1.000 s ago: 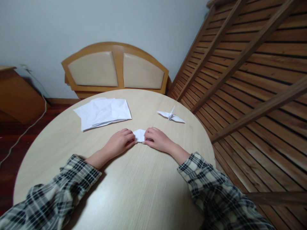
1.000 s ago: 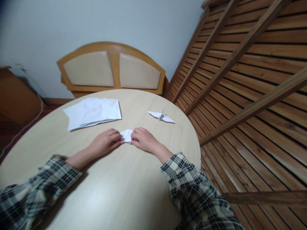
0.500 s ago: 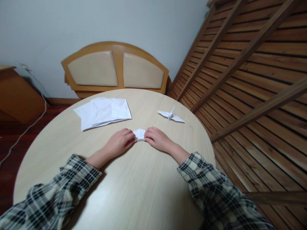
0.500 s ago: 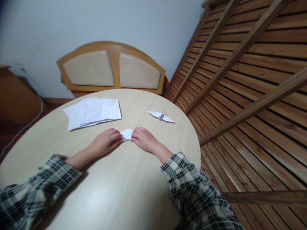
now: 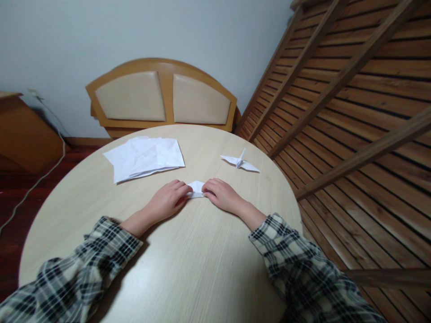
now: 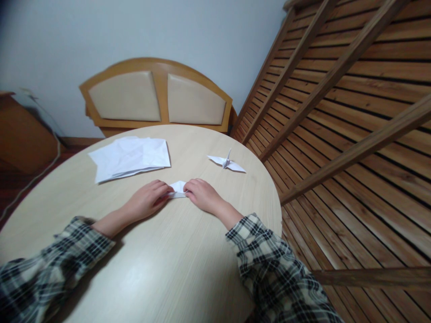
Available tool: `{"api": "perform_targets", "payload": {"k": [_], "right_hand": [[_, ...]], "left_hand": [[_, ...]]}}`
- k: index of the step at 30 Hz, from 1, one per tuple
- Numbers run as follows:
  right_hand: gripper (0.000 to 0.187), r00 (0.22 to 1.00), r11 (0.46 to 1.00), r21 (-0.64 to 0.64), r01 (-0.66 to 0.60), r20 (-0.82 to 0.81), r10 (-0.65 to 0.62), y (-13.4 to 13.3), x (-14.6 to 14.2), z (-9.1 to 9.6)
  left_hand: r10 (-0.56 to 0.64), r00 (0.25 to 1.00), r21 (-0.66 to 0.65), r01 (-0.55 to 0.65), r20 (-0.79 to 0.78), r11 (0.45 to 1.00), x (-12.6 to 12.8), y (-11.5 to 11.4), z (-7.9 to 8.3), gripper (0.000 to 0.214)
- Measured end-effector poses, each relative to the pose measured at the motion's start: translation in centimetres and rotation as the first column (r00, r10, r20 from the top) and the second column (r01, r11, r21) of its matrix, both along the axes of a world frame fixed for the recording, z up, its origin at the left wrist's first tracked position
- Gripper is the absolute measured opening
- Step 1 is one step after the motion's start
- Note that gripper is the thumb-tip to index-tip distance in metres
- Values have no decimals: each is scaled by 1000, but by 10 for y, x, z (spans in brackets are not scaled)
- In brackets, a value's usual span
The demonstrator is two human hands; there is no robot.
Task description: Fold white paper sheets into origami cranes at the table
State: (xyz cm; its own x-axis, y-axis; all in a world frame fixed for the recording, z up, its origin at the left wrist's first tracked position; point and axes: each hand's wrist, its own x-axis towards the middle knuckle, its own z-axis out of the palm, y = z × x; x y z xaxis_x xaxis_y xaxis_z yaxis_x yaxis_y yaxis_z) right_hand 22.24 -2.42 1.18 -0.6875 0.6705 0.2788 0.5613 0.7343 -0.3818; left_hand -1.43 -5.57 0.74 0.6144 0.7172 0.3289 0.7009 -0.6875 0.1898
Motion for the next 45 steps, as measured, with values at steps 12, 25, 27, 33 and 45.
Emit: {"api": "perform_targets", "payload": {"k": [12, 25, 27, 33, 45], "right_hand": [[17, 999, 999, 16, -33, 29, 32, 1, 1, 1], [21, 998, 998, 35, -54, 41, 52, 1, 2, -1], [22, 998, 998, 31, -54, 36, 52, 1, 2, -1], [21, 998, 998, 28, -52, 21, 51, 1, 2, 0], [17, 996, 997, 33, -65, 66, 63, 0, 1, 3]], "left_hand": [[-25, 999, 0, 25, 24, 1000, -1, -1, 1, 18], [-61, 995, 11, 61, 76, 998, -2, 0, -1, 28], [-63, 996, 7, 62, 70, 998, -2, 0, -1, 28], [-55, 997, 4, 55, 51, 998, -2, 0, -1, 28], [-80, 995, -8, 80, 55, 997, -4, 3, -4, 29]]}}
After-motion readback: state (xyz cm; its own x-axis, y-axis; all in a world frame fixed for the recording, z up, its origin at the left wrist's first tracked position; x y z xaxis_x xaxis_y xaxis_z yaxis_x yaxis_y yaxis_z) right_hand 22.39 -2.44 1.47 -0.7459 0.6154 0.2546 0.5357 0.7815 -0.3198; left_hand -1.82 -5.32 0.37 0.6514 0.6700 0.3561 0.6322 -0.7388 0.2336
